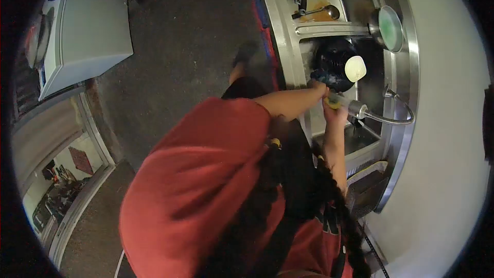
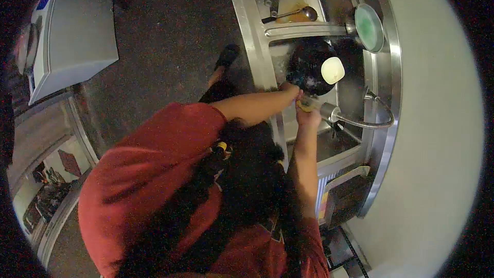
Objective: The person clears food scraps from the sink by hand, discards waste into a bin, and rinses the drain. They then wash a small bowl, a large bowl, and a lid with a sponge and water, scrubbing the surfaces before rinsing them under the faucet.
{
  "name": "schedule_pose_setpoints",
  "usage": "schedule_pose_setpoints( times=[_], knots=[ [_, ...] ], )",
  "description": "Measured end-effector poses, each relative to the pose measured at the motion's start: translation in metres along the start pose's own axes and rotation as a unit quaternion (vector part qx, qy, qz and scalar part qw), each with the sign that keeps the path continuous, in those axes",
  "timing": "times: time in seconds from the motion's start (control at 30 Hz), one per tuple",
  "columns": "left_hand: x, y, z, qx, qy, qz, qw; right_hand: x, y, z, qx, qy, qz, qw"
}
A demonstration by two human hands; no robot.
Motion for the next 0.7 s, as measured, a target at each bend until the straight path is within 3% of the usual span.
schedule_pose_setpoints(
  times=[0.03,0.07,0.13,0.17,0.23,0.27,0.33,0.37,0.4,0.47,0.53,0.6,0.67,0.7],
  knots=[
    [0.005,0.006,-0.003,0.006,0.056,-0.009,0.998,-0.004,0.002,-0.005,0.062,-0.006,-0.037,0.997],
    [0.009,0.011,-0.005,0.006,0.054,-0.01,0.998,-0.004,0.001,-0.006,0.063,-0.007,-0.038,0.997],
    [0.012,0.018,-0.015,0.057,0.041,-0.002,0.998,-0.003,-0.026,-0.019,-0.039,-0.065,0.027,0.997],
    [0.007,0.008,-0.016,0.054,0.034,-0.004,0.998,-0.005,-0.038,-0.032,-0.036,-0.07,0.023,0.997],
    [-0.013,-0.011,0.001,-0.079,-0.058,-0.073,0.993,0.0,-0.051,-0.04,-0.08,-0.066,0.064,0.993],
    [-0.018,-0.008,0.005,-0.081,-0.065,-0.076,0.992,-0.001,-0.056,-0.042,-0.076,-0.07,0.059,0.993],
    [-0.006,0.011,0.012,-0.105,0.073,-0.05,0.991,0.006,-0.056,-0.047,-0.024,-0.037,0.021,0.999],
    [-0.002,0.016,0.01,-0.107,0.066,-0.053,0.991,0.0,-0.049,-0.047,-0.065,0.118,-0.084,0.987],
    [0.003,0.02,0.009,-0.116,0.028,-0.051,0.992,0.003,-0.044,-0.045,-0.06,0.114,-0.089,0.988],
    [0.013,0.029,0.008,-0.132,-0.02,-0.051,0.99,0.007,-0.034,-0.047,0.063,0.111,-0.08,0.989],
    [0.022,0.039,0.0,-0.113,-0.145,-0.082,0.979,0.011,-0.02,-0.03,0.113,0.134,-0.091,0.98],
    [0.032,0.038,0.0,-0.102,-0.228,-0.056,0.967,0.013,-0.008,-0.024,0.206,0.19,-0.088,0.956],
    [0.039,0.013,0.004,-0.057,-0.363,0.049,0.929,0.017,-0.009,-0.02,0.229,0.173,-0.085,0.954],
    [0.041,0.012,0.008,-0.068,-0.378,0.05,0.922,0.021,-0.004,-0.001,0.203,0.155,-0.101,0.962]
  ],
)
Point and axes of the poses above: each hand's wrist, its own y-axis away from the middle knuckle, its own z-axis out of the palm, x = y × z, the point moved 8 cm from there along -y, towards the middle knuckle, and after that the axes turned 5 degrees about -y, right-handed, at the moved point
